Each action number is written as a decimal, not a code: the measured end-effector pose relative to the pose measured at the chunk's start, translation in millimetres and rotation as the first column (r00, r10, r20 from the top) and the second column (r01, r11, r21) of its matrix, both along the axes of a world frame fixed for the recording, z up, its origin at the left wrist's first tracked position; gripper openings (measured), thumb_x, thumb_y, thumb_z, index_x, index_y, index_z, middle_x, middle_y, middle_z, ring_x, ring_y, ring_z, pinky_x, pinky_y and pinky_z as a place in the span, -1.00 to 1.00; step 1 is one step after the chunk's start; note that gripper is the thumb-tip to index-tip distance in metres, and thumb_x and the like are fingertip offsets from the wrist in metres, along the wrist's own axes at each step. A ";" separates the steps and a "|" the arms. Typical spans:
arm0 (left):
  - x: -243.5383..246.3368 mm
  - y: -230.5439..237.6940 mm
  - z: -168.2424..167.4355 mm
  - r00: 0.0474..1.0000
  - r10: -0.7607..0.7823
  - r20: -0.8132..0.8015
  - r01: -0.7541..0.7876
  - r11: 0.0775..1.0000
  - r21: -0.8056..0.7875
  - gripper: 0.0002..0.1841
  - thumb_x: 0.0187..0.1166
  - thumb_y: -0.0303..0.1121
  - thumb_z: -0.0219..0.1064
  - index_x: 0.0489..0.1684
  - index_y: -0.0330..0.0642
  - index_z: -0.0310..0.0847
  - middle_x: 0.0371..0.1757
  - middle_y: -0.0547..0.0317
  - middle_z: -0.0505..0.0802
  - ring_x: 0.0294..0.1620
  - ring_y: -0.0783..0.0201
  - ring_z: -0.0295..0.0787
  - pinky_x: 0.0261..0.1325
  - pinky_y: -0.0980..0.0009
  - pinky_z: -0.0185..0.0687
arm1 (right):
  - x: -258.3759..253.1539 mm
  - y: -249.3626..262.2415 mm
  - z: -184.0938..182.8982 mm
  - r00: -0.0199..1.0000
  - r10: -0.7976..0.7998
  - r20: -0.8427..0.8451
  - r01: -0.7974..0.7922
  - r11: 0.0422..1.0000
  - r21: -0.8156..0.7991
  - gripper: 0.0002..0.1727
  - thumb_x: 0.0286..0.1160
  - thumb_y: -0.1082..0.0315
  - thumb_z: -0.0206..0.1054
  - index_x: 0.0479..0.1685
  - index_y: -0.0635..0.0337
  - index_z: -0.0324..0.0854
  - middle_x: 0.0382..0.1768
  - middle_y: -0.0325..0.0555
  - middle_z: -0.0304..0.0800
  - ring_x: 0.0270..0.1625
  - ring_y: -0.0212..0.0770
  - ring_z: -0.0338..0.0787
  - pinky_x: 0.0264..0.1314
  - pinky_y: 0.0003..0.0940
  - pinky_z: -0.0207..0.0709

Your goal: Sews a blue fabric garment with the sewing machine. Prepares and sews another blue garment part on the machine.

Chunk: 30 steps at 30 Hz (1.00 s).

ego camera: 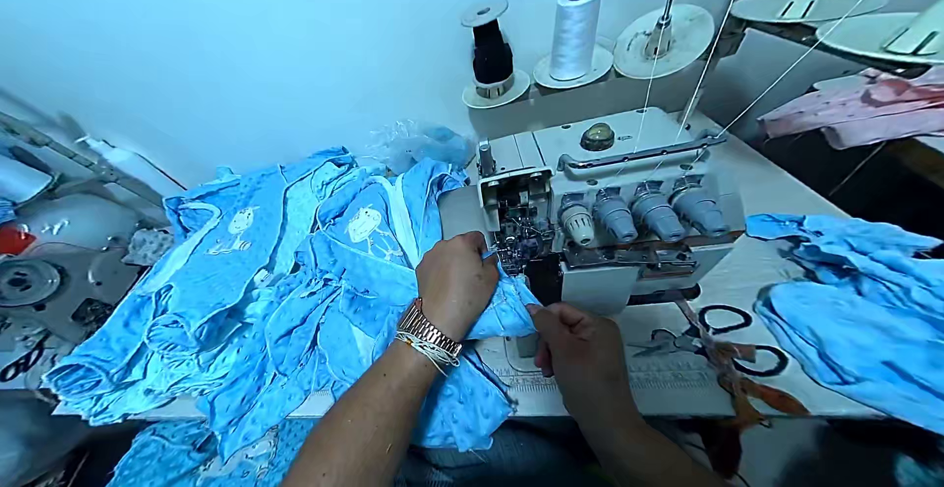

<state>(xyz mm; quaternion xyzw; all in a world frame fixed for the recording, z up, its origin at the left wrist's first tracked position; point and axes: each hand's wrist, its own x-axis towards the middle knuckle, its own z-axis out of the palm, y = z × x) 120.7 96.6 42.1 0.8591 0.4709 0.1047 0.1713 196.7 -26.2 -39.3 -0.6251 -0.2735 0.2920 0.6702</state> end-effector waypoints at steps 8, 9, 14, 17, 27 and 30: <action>18.5 9.8 -2.4 0.993 0.040 -0.107 -0.041 0.999 -0.005 -0.74 0.74 -0.27 0.19 -0.17 -0.15 0.80 -0.28 -0.05 0.86 -0.12 -0.10 0.83 -0.15 -0.19 0.57 | 13.6 3.3 -2.2 0.991 -0.010 -0.130 0.019 0.997 0.074 -0.64 0.53 0.47 0.35 -0.73 0.11 0.61 -0.86 -0.28 0.50 -0.85 -0.48 0.43 -0.80 -0.63 0.32; 17.8 10.9 -3.3 0.994 0.028 -0.103 -0.029 1.000 -0.002 -0.74 0.74 -0.27 0.19 -0.17 -0.14 0.80 -0.28 -0.04 0.86 -0.13 -0.10 0.83 -0.16 -0.19 0.57 | 13.3 2.7 -1.9 0.991 -0.001 -0.131 0.010 0.997 0.073 -0.64 0.52 0.46 0.35 -0.74 0.10 0.60 -0.86 -0.29 0.50 -0.85 -0.49 0.42 -0.79 -0.63 0.32; 6.8 11.4 -2.5 0.997 -0.073 -0.025 0.074 0.996 0.055 -0.76 0.77 -0.28 0.22 -0.17 -0.17 0.78 -0.42 -0.05 0.81 -0.30 -0.09 0.79 -0.33 -0.14 0.51 | 12.3 5.0 0.3 0.996 0.030 -0.086 -0.025 0.998 0.057 -0.66 0.43 0.45 0.43 -0.75 0.08 0.62 -0.86 -0.34 0.48 -0.85 -0.53 0.38 -0.79 -0.65 0.26; 5.4 29.4 -6.0 0.987 -0.158 0.000 0.158 0.985 0.072 -0.76 0.75 -0.26 0.26 -0.26 -0.18 0.76 -0.49 -0.02 0.76 -0.36 -0.06 0.75 -0.33 -0.12 0.48 | 17.1 11.8 3.4 0.991 0.028 0.133 -0.023 0.999 -0.043 -0.57 0.37 0.35 0.51 -0.86 0.00 0.48 -0.88 -0.38 0.36 -0.83 -0.52 0.26 -0.77 -0.58 0.08; -30.0 46.8 -8.7 0.548 -0.835 -0.047 0.690 0.420 0.590 -0.77 0.57 -0.43 0.18 -0.23 -0.19 0.82 -0.13 0.02 0.85 -0.05 0.07 0.77 -0.03 0.17 0.62 | 13.4 21.3 -19.1 0.779 -0.148 0.609 0.039 0.981 0.188 -0.76 0.51 0.11 0.38 -0.24 0.08 0.80 -0.53 -0.39 0.56 -0.59 -0.60 0.44 -0.58 -0.70 0.33; -28.8 45.1 7.1 0.410 -0.903 -0.131 0.870 0.343 0.353 -0.76 0.46 -0.55 0.21 -0.11 -0.19 0.83 -0.05 0.07 0.87 0.03 0.11 0.80 0.02 0.21 0.70 | 16.0 16.0 -19.2 0.683 -0.143 0.716 -0.018 0.977 0.213 -0.66 0.57 0.09 0.27 -0.19 0.11 0.88 -0.37 -0.28 0.57 -0.50 -0.59 0.45 -0.53 -0.72 0.35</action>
